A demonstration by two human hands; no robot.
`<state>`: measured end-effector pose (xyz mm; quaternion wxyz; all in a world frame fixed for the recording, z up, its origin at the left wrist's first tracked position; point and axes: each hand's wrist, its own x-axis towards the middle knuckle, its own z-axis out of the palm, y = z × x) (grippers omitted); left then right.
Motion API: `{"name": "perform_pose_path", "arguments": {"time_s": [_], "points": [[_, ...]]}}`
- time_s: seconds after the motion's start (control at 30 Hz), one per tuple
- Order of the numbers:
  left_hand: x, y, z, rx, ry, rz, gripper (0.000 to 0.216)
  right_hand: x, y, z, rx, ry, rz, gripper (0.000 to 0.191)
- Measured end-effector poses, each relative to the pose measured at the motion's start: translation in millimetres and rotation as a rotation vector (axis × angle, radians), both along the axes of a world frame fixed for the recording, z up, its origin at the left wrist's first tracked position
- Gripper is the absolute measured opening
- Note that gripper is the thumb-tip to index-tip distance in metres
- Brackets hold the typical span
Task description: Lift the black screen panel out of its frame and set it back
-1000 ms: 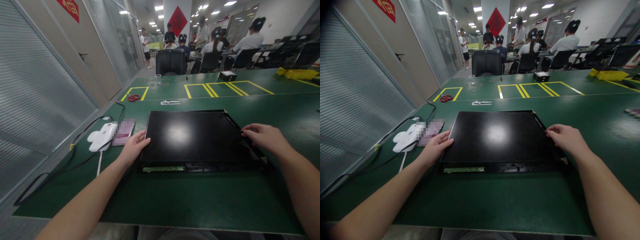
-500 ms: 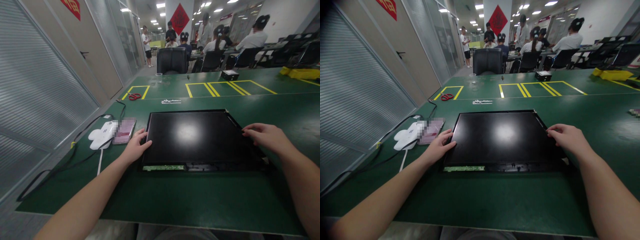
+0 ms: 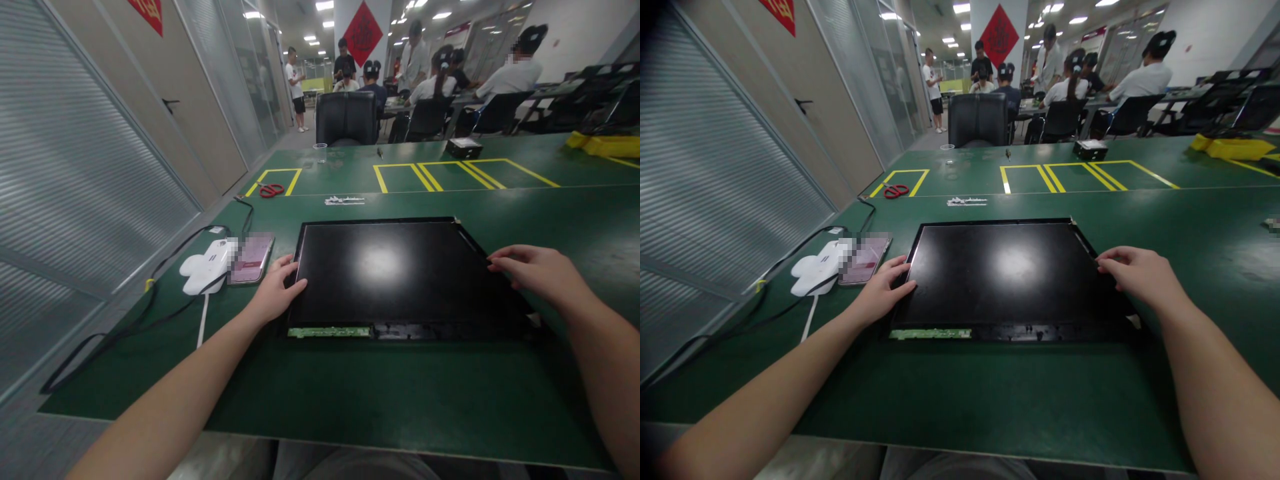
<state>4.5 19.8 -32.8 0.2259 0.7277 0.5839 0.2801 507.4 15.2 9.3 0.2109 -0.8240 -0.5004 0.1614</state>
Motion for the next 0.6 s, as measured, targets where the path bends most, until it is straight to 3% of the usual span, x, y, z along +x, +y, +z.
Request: {"name": "perform_pose_path", "arguments": {"time_s": [0.6], "points": [[4.5, -2.0, -2.5, 0.034, 0.051, -0.035, 0.049, 5.5, 1.5, -5.6, 0.003, -0.035, 0.017, 0.034]]}}
